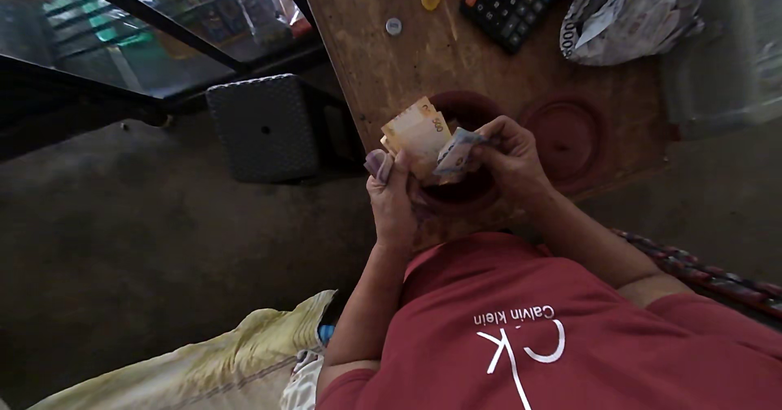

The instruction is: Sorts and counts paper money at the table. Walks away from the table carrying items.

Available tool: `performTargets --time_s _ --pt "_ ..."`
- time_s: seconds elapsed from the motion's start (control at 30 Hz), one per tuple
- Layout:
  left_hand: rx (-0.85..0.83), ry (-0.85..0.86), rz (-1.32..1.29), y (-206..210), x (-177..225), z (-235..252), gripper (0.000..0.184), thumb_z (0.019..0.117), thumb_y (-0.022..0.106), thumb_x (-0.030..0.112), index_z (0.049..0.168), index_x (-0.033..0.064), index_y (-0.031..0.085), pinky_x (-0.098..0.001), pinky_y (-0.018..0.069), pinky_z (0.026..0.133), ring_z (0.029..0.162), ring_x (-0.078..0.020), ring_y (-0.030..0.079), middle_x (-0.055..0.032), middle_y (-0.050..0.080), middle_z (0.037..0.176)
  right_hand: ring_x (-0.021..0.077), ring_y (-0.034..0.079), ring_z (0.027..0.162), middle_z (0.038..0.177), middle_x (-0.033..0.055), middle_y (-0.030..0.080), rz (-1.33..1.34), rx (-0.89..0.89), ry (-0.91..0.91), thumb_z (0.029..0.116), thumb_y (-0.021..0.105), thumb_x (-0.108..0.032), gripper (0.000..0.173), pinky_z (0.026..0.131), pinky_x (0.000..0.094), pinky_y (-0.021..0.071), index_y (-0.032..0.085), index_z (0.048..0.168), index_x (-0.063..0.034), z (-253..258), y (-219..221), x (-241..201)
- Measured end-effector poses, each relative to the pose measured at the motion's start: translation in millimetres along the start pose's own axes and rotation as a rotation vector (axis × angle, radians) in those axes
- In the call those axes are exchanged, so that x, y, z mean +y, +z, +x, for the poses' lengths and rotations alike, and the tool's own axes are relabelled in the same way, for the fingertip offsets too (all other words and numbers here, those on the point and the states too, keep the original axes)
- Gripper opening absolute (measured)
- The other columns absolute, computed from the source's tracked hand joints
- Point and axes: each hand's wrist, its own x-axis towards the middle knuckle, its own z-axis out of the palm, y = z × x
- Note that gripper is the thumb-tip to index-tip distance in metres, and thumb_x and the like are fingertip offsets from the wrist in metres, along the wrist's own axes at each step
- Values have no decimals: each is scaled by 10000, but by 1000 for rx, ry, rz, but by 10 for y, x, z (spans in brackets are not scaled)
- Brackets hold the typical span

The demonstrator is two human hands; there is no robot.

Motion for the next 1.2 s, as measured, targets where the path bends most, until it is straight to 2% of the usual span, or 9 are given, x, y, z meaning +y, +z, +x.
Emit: performTargets --time_s 0.13,0.23,0.37,0.5,0.6,0.77,0.93,1.0,1.2 --pt "66 -33 48 85 -7 -44 63 981 696 197 943 242 676 -133 466 507 542 23 522 100 621 715 60 673 1065 1164 -14 692 -37 -89 -31 942 638 21 141 896 250 590 646 1010 -101 18 -5 -13" --pt "69 -44 -3 106 4 -29 57 984 690 174 950 215 669 -149 494 520 545 10 541 81 631 718 20 685 878 1018 -42 713 -69 -39 -26 917 627 80 190 786 216 597 635 1032 -71 13 27 -37" --pt "103 -10 -56 21 26 21 114 1031 619 248 947 205 683 -143 464 497 482 4 470 95 526 606 35 682 811 940 -39 710 -78 28 17 923 632 65 175 743 232 598 624 1037 -67 19 -71 -39" --pt "203 1 -58 24 89 57 105 1009 647 149 915 196 641 -141 500 519 512 3 537 87 606 654 59 689 835 936 -44 706 19 75 101 950 632 15 159 779 279 609 619 1036 -118 5 -191 -89" --pt "238 15 -55 49 97 57 139 969 687 85 876 182 651 -129 465 476 483 14 514 83 605 632 75 702 825 939 -36 718 124 111 135 946 639 19 180 773 293 621 632 1025 -143 7 -223 -122" --pt "261 66 38 44 79 55 123 953 708 78 913 186 664 -137 453 474 509 15 506 87 636 699 90 711 859 955 -24 722 251 139 186 948 626 21 193 800 315 625 632 1015 -160 19 -241 -142" --pt "131 55 159 49 61 0 70 1001 675 226 936 225 648 -135 447 458 490 10 505 92 603 672 89 713 849 955 -12 731 331 41 214 940 650 -5 168 795 311 625 655 1022 -152 17 -201 -73" --pt "57 38 159 62 44 -22 109 1022 641 264 922 225 621 -140 405 430 460 -3 451 76 547 634 97 710 862 963 0 724 327 37 238 950 620 16 171 809 320 621 640 1034 -132 17 -161 -74" --pt "-9 -2 154 60 24 -44 205 1045 588 341 878 224 610 -152 432 427 453 -14 474 67 556 620 92 708 828 938 -1 719 212 67 244 939 611 54 181 787 309 623 619 1037 -99 30 -100 -91"
